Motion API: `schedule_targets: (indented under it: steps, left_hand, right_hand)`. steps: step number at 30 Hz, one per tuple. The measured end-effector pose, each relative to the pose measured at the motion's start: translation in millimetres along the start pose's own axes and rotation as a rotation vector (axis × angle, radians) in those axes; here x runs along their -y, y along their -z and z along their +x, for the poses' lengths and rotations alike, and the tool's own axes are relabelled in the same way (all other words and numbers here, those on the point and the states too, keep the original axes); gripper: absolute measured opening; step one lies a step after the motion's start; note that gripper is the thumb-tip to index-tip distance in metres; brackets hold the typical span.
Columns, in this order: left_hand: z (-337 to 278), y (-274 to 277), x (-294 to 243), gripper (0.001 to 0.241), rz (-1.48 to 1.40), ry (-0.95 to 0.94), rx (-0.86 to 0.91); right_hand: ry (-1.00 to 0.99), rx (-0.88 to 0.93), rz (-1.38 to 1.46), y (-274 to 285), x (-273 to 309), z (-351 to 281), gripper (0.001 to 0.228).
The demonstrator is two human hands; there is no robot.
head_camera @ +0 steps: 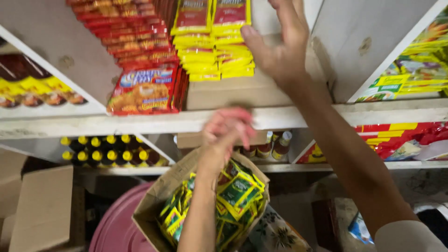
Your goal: Stocking spice and seasoning packets from a cardboard box onto store shelves.
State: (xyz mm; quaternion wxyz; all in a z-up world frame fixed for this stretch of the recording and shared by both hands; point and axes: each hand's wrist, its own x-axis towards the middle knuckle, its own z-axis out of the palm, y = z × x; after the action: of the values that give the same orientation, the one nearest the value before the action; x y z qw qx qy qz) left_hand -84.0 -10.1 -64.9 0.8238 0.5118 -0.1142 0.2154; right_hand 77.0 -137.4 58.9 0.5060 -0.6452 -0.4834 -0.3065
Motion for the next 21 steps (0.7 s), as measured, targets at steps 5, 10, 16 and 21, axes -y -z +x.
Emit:
schedule_targets:
  steps: [5,10,16,21]
  left_hand:
    - [-33.7,29.0,119.8,0.024,0.453,0.403,0.210]
    - [-36.7,18.2,210.3,0.020,1.552,0.520,0.382]
    - [-78.0,22.0,193.4,0.034,1.983,0.292,0.409]
    - [-124.5,44.6,155.0,0.034,1.959,0.287,0.528]
  right_hand:
    - [-0.015,0.105,-0.102,-69.4,121.0,-91.2,0.072]
    - [0.298,0.526,0.664,-147.8,278.0,-172.1,0.043]
    - [0.397,0.756,0.500,-227.7,252.7,-258.5,0.063]
    - [-0.240,0.988,0.739,-203.4,178.8,-236.0,0.050]
